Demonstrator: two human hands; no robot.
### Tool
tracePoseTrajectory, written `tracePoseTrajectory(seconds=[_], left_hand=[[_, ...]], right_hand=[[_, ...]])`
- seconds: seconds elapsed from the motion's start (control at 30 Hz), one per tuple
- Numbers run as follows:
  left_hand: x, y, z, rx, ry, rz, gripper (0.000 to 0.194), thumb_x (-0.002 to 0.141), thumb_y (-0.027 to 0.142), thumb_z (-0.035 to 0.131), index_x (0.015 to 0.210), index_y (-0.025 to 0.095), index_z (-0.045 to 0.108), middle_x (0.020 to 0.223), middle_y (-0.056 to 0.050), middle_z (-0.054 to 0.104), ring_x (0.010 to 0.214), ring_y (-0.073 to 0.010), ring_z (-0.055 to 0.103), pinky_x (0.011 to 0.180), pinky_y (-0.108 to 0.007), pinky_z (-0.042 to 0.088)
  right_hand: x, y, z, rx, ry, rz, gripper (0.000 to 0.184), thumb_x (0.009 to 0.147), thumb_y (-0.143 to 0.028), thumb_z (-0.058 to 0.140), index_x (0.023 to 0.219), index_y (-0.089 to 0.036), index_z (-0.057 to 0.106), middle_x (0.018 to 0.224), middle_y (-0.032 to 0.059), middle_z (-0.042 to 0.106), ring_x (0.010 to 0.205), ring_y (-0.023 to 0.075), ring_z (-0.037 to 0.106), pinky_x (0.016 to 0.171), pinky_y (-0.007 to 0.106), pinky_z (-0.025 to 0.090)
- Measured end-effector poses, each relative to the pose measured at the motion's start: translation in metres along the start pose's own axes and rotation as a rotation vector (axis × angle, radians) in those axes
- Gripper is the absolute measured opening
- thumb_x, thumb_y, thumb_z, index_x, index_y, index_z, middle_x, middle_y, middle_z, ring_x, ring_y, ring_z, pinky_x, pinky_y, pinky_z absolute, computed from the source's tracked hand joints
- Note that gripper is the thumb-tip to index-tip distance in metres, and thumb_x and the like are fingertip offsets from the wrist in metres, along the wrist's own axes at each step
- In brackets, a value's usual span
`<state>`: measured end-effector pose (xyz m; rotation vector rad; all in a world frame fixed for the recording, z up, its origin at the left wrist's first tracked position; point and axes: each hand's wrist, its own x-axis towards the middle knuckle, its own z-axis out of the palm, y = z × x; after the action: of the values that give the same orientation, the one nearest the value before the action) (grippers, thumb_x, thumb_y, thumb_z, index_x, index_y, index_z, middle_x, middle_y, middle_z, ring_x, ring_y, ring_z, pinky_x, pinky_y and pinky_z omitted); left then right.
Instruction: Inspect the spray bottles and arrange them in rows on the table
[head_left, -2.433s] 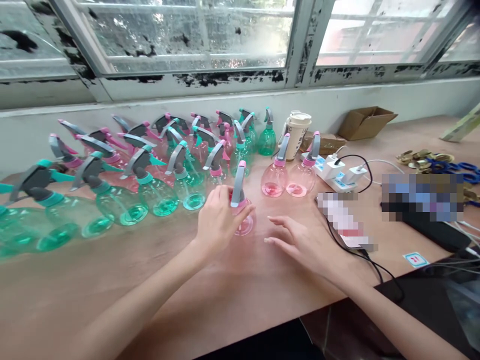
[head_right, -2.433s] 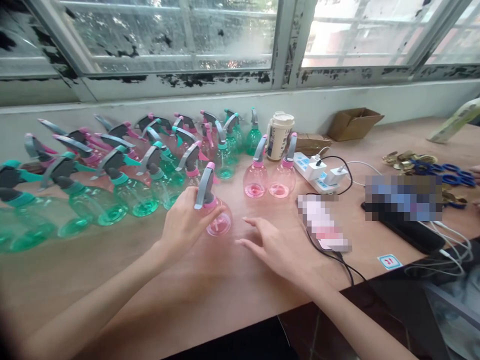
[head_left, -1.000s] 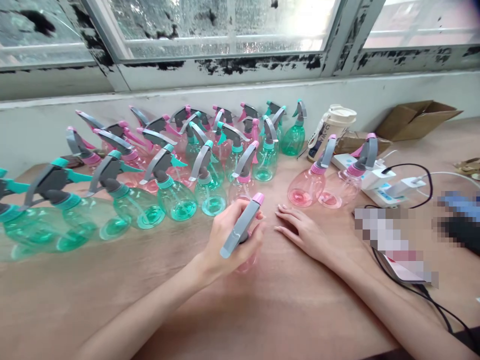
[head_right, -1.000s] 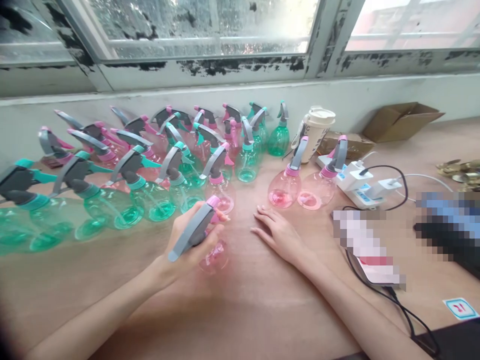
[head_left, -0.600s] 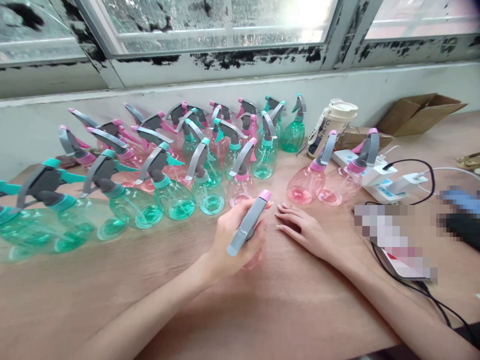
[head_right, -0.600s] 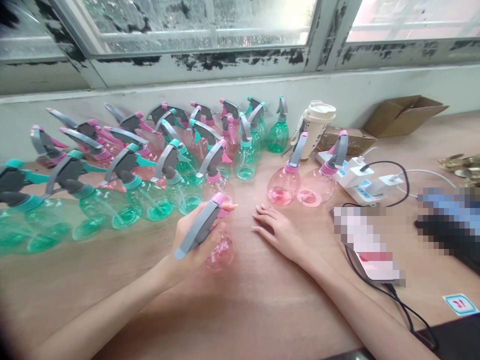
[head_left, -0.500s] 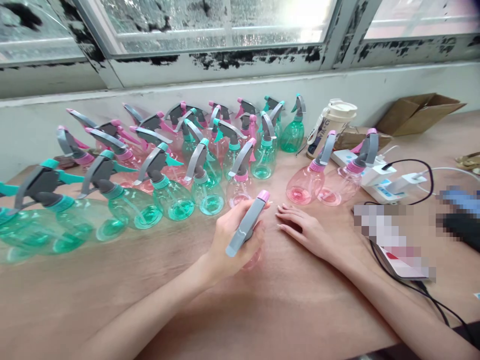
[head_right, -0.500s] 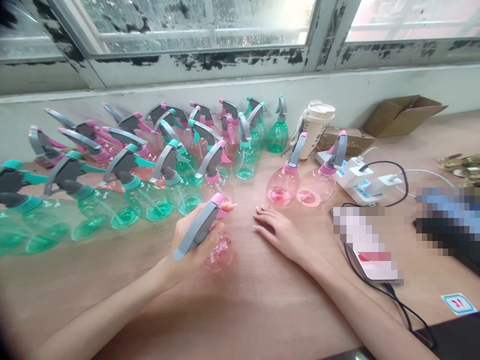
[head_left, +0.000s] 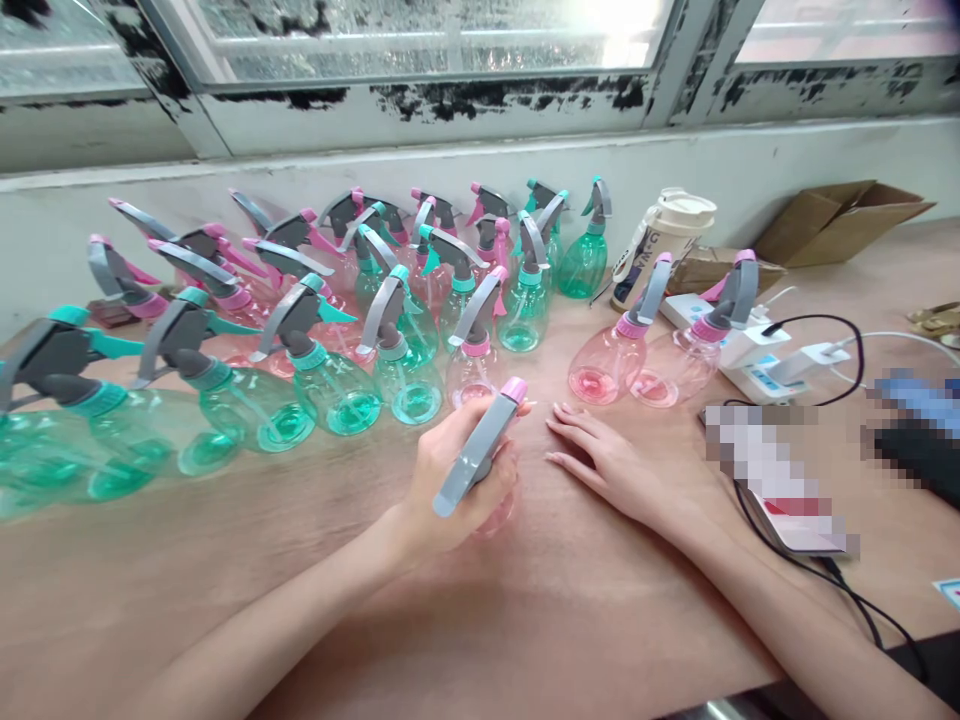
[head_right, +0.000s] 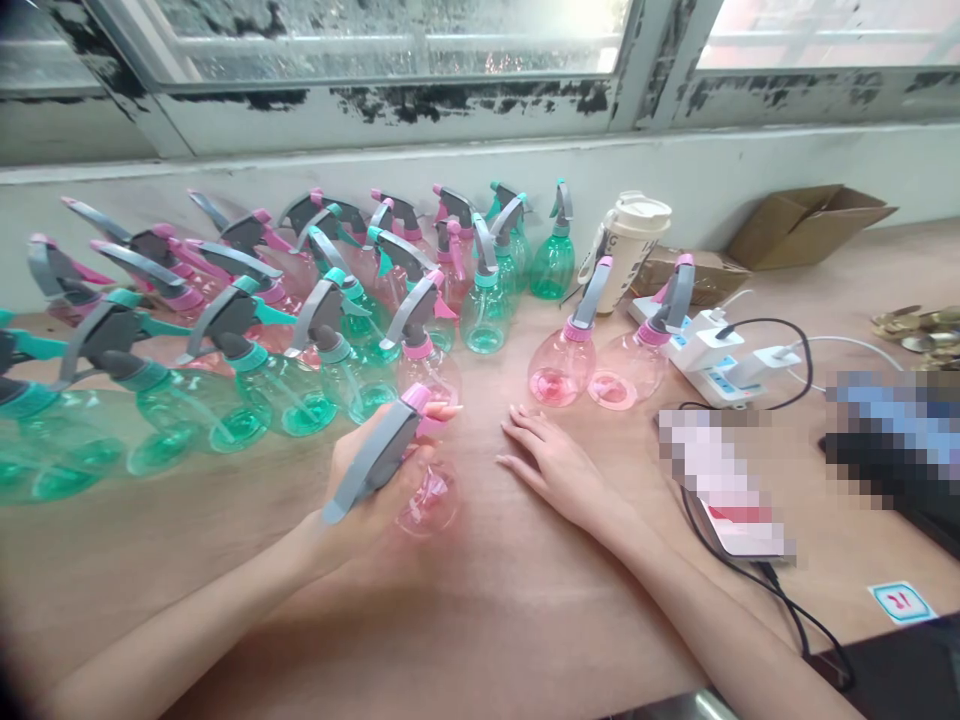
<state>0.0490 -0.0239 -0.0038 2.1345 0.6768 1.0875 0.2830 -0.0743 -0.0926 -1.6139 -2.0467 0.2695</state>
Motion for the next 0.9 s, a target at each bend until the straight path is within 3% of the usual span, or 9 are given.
tracePoseTrajectory(seconds=[0.17,0.33,0.53,0.7,0.9], left_hand=[[-0.0002,0.0017,-0.0008,0.017,-0.005,0.009,0.024,0.091,0.021,0.051,0.113,0.02,0.061,0.106,-0.008,0.07,0.082,-0.017,0.067,0.08,-0.031,0.052],[-0.0011,0.0016,-0.0006,0.015,0.0,0.027,0.025,0.091,0.021,0.052,0.114,0.018,0.061,0.105,-0.008,0.07,0.076,-0.0158,0.066,0.076,-0.03,0.053],[-0.0036,0.0001,0.0007,0.014,0.001,0.02,0.026,0.091,0.023,0.052,0.114,0.016,0.061,0.108,-0.012,0.07,0.094,-0.0221,0.069,0.075,-0.031,0.055],[-0.0029,0.0004,0.0009,0.015,0.006,0.028,0.025,0.092,0.023,0.052,0.114,0.015,0.06,0.108,-0.013,0.069,0.095,-0.0228,0.069,0.074,-0.032,0.056],[0.0021,0.0077,-0.002,0.011,-0.007,-0.013,0.014,0.093,0.027,0.052,0.103,0.019,0.06,0.077,-0.003,0.068,0.071,-0.0171,0.067,0.063,-0.028,0.052]], right_hand=[[-0.0012,-0.0021,-0.0002,-0.023,-0.032,0.001,0.049,0.097,-0.044,0.05,0.134,-0.013,0.058,0.147,0.0186,0.05,0.138,0.0321,0.045,0.112,0.056,0.039],[-0.0038,0.0005,0.0035,-0.068,-0.041,-0.028,0.053,0.098,-0.046,0.047,0.139,-0.012,0.053,0.149,0.0185,0.047,0.14,0.0306,0.041,0.115,0.055,0.035],[-0.0046,0.0004,0.0035,-0.102,-0.058,-0.031,0.054,0.099,-0.047,0.046,0.14,-0.012,0.051,0.151,0.0176,0.045,0.142,0.0292,0.039,0.116,0.054,0.033],[-0.0043,-0.0005,0.0023,-0.106,-0.068,-0.028,0.055,0.099,-0.047,0.044,0.14,-0.011,0.051,0.151,0.0178,0.044,0.141,0.0296,0.039,0.116,0.055,0.034],[-0.0044,-0.0005,0.0014,-0.1,-0.084,-0.02,0.056,0.098,-0.048,0.045,0.14,-0.011,0.051,0.152,0.0177,0.043,0.142,0.0303,0.037,0.116,0.055,0.034]])
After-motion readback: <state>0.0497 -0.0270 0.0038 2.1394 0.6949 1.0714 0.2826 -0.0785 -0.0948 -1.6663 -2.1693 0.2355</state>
